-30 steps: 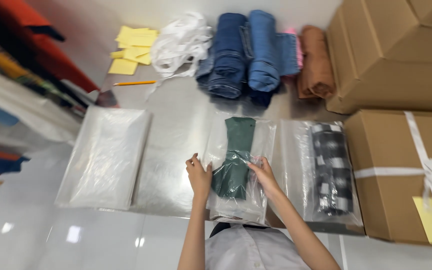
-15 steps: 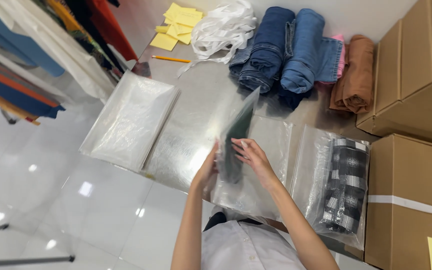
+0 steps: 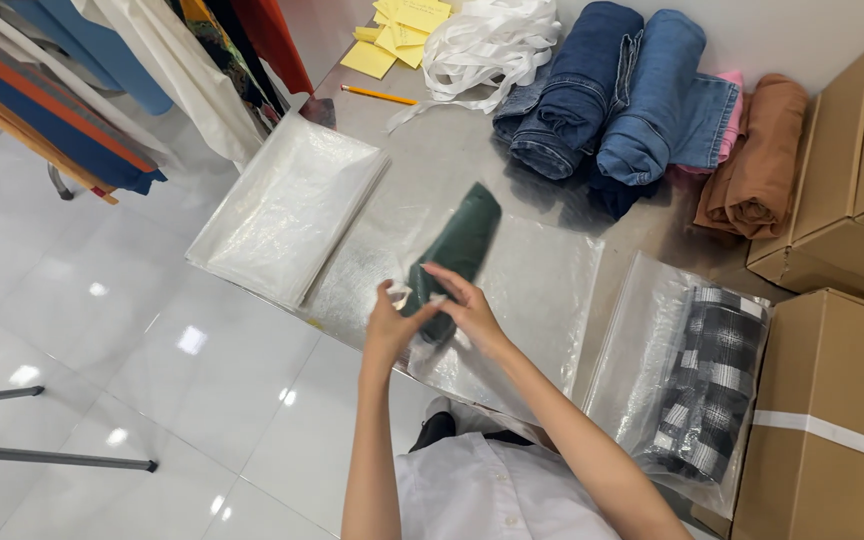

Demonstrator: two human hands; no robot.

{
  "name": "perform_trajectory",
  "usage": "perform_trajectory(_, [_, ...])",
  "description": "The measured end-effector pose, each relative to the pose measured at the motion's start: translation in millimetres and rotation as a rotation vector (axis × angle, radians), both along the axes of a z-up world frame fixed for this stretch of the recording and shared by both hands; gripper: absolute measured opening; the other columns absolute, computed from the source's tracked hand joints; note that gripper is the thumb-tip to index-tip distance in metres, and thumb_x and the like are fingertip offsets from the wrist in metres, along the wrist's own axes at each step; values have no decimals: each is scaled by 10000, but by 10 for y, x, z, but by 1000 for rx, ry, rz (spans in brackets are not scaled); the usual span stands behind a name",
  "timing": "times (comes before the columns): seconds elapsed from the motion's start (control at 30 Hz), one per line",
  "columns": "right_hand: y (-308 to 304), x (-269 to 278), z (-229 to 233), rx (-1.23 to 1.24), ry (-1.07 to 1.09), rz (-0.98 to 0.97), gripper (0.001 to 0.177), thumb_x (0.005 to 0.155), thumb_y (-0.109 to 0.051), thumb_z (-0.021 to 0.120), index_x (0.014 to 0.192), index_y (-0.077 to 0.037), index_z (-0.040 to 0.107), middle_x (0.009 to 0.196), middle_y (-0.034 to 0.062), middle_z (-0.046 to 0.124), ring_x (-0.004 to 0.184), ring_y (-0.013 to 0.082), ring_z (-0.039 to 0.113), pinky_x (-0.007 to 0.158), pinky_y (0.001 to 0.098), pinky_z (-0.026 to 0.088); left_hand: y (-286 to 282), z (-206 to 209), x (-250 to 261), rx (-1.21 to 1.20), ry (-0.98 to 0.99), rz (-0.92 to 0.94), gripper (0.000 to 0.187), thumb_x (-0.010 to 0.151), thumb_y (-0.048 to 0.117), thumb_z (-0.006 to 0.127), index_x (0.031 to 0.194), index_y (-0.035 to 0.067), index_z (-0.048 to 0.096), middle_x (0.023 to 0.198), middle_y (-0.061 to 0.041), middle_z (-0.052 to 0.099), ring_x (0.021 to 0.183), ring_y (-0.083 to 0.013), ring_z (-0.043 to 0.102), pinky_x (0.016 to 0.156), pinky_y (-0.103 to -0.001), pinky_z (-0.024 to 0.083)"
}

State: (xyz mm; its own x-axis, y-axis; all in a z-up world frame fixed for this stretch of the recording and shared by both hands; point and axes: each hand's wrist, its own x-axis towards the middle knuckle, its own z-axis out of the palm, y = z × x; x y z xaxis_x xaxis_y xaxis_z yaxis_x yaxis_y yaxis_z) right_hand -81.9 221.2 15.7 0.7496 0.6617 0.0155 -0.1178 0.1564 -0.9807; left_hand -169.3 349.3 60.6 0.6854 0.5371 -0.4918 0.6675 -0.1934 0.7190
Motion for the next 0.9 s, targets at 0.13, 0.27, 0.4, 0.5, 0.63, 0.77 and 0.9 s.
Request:
perform_trajectory(0.13, [-293, 32, -43, -46, 117, -103, 450, 908, -3, 586, 1346, -82, 654, 1365, 125, 659, 1292, 224, 600, 1068, 353, 472, 198, -299, -52, 165, -2, 66, 783, 810, 367, 842, 1415, 71, 442, 1162, -161, 750, 1128, -397, 691, 960, -518, 536])
perform_trajectory(0.27, [-1090, 483, -999, -591, -184, -509, 551, 856, -106, 713, 1382, -99, 550, 1385, 195, 481, 1361, 413, 405, 1130, 517, 334, 239, -612, -17, 213, 47, 93, 609, 761, 287, 879, 1249, 91, 573, 986, -92, 793, 979, -342, 749, 854, -464, 575])
perform_trajectory(0.4, [-1759, 742, -1375, -1033, -129, -683, 755, 775, -314, 819, 1398, -151, 426, 1361, 142, 427, 1281, 418, 415, 1041, 585, 378, 298, -901, 124, 374, 105, 99, 397, 795, 231, 844, 1098, 121, 611, 948, -78, 793, 973, -353, 745, 855, -471, 573])
perform_trajectory(0.5, [-1845, 835, -1354, -883, -63, -680, 719, 757, -182, 793, 1368, 23, 474, 1078, 196, 645, 1011, 358, 681, 863, 438, 560, 269, -915, 174, 458, 33, 112, 293, 832, 124, 785, 1058, 68, 605, 935, -150, 765, 953, -419, 731, 844, -522, 569])
perform_trajectory(0.63, [-1807, 891, -1357, -1068, 66, -547, 468, 755, -455, 771, 1136, -185, 729, 1037, 46, 747, 1023, 310, 722, 869, 447, 541, 316, -774, 246, 486, -77, 145, 185, 904, 61, 699, 1066, 19, 620, 932, -210, 738, 951, -468, 710, 844, -557, 549])
perform_trajectory(0.77, [-1833, 916, -1454, -696, 216, -736, 356, 822, -292, 783, 1130, -121, 733, 1017, 85, 740, 977, 266, 697, 824, 385, 528, 575, -859, 232, 536, -346, 333, 81, 963, 22, 647, 1022, 3, 594, 907, -233, 675, 934, -505, 671, 826, -577, 517])
perform_trajectory(0.9, [-1836, 793, -1079, -445, 295, -731, 328, 904, -177, 749, 1200, -54, 677, 1049, 61, 669, 986, 171, 617, 897, 330, 483, 506, -854, 213, 913, -203, 316, 571, 859, 58, 767, 1368, 99, 510, 1246, -167, 545, 1155, -420, 584, 1022, -539, 434])
